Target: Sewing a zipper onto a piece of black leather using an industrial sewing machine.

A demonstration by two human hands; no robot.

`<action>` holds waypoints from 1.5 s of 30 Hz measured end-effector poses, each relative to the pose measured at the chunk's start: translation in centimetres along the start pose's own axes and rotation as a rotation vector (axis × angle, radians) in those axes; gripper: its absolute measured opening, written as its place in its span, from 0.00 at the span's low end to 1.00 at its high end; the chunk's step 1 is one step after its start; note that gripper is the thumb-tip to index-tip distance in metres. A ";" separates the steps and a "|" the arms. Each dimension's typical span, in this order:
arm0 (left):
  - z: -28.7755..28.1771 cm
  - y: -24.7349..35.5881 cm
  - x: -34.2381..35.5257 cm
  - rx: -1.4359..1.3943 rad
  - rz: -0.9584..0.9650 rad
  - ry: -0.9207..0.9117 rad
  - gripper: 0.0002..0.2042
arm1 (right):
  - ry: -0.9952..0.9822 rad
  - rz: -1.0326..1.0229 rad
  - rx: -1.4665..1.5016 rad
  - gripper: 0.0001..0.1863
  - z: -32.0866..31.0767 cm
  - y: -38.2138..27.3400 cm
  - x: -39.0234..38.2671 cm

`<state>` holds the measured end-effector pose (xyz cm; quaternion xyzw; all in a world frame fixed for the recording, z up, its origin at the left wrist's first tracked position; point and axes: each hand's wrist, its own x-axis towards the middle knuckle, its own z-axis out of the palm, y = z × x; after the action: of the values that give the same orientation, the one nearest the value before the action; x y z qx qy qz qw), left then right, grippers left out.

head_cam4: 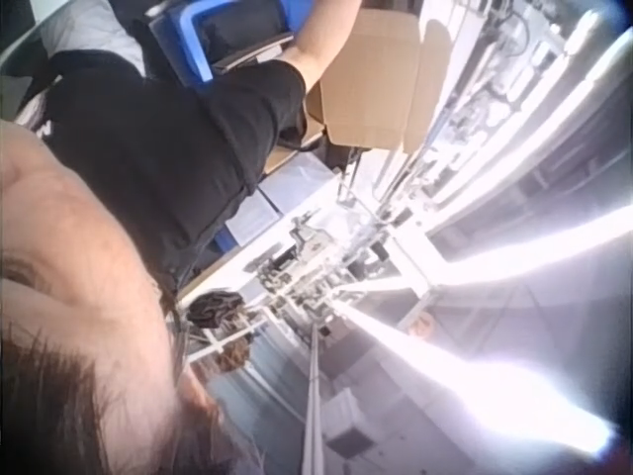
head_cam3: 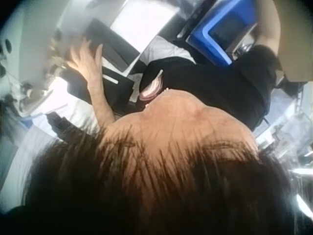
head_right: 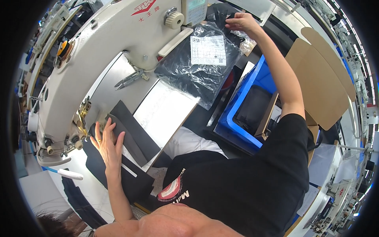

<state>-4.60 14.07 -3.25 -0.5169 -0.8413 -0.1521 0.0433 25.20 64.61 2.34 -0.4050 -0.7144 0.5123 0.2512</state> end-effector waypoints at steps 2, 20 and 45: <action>0.0 0.0 -0.1 0.026 0.014 0.009 0.21 | -0.005 -0.133 0.021 0.11 -0.4 -0.9 -0.8; 0.5 -0.9 0.0 0.064 0.202 0.188 0.17 | -0.955 -0.281 0.052 0.13 32.6 -13.2 -15.4; 0.2 -2.1 -0.8 0.044 0.346 0.256 0.16 | -1.077 -0.269 -0.238 0.15 37.3 -10.6 -8.5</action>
<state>-6.03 12.61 -4.08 -0.6290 -0.7309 -0.1881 0.1865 -2.42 36.23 -0.29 -0.0173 -0.8398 0.5260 -0.1328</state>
